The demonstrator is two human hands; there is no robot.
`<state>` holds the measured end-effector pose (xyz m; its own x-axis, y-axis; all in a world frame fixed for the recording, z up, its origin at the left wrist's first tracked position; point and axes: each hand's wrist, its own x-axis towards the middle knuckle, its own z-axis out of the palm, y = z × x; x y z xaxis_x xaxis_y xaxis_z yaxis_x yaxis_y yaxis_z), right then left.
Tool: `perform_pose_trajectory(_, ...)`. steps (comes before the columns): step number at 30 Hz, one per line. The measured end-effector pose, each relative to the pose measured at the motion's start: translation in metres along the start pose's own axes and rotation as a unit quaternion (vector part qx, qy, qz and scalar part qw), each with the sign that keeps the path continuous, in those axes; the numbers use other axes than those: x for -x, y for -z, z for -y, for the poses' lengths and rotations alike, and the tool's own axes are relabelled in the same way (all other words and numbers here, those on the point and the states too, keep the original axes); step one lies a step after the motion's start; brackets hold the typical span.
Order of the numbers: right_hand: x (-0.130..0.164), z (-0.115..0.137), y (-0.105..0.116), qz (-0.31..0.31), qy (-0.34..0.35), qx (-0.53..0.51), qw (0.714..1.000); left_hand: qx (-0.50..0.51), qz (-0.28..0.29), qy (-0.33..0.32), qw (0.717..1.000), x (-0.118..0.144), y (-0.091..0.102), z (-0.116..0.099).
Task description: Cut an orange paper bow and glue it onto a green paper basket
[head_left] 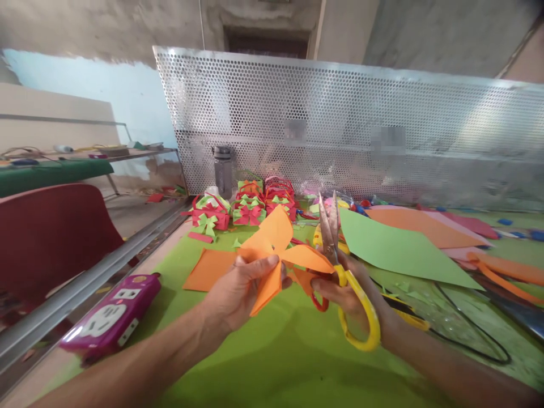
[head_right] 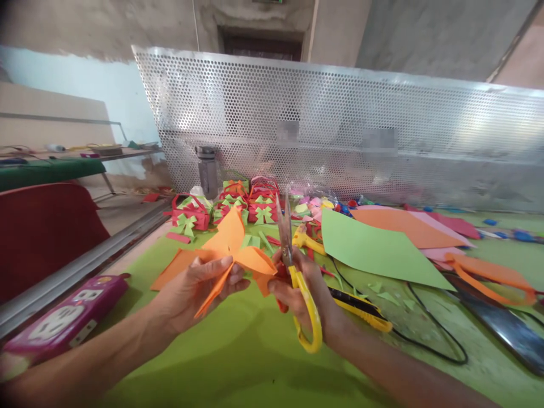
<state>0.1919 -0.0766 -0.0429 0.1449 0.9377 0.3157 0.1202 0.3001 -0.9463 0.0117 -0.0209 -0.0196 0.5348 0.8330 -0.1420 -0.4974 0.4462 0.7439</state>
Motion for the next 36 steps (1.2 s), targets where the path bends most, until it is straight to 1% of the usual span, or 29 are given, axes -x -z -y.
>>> perform_pose_trajectory(4,-0.012,0.006,0.005,-0.065,-0.039,-0.01,0.997,-0.02,-0.057,-0.008,0.998,-0.004,-0.001,0.0)
perform_pose_trajectory(6,-0.02,0.008,0.008,-0.092,-0.054,-0.031,0.994,-0.024,-0.069,-0.01,0.997,-0.005,-0.002,0.001)
perform_pose_trajectory(8,-0.025,0.007,0.012,-0.105,-0.061,-0.074,0.99,-0.024,-0.069,-0.007,0.997,-0.005,-0.003,0.0)
perform_pose_trajectory(10,-0.026,0.003,0.013,-0.094,-0.07,-0.112,0.987,-0.025,-0.069,-0.004,0.997,-0.004,-0.004,0.0)
perform_pose_trajectory(12,-0.023,-0.002,0.012,-0.061,-0.065,-0.137,0.987,-0.025,-0.07,-0.003,0.997,-0.003,-0.004,0.0)
perform_pose_trajectory(15,-0.017,-0.007,0.005,-0.016,-0.06,-0.148,0.987,-0.03,-0.064,-0.003,0.998,-0.003,-0.002,0.002)
perform_pose_trajectory(18,-0.012,-0.008,-0.003,-0.023,-0.094,-0.161,0.982,-0.034,-0.033,0.002,0.999,-0.003,0.001,0.006)
perform_pose_trajectory(20,-0.011,-0.009,-0.005,-0.03,-0.099,-0.168,0.98,-0.031,-0.015,0.008,0.999,-0.003,0.003,0.008)
perform_pose_trajectory(23,-0.01,-0.009,-0.004,-0.026,-0.089,-0.167,0.981,-0.02,-0.021,0.018,0.999,-0.002,0.004,0.011)
perform_pose_trajectory(26,-0.01,-0.007,-0.002,-0.024,-0.097,-0.154,0.983,-0.009,-0.039,0.017,0.999,-0.001,0.004,0.012)
perform_pose_trajectory(28,-0.009,-0.004,-0.003,-0.033,-0.099,-0.143,0.984,-0.008,-0.042,0.014,0.999,-0.001,0.003,0.013)
perform_pose_trajectory(33,-0.005,0.006,-0.008,-0.045,-0.079,-0.109,0.99,-0.023,-0.012,-0.001,1.0,0.001,0.001,0.01)
perform_pose_trajectory(36,-0.007,0.006,-0.005,-0.04,-0.088,-0.083,0.992,-0.028,-0.004,-0.028,0.999,0.001,-0.001,0.002)
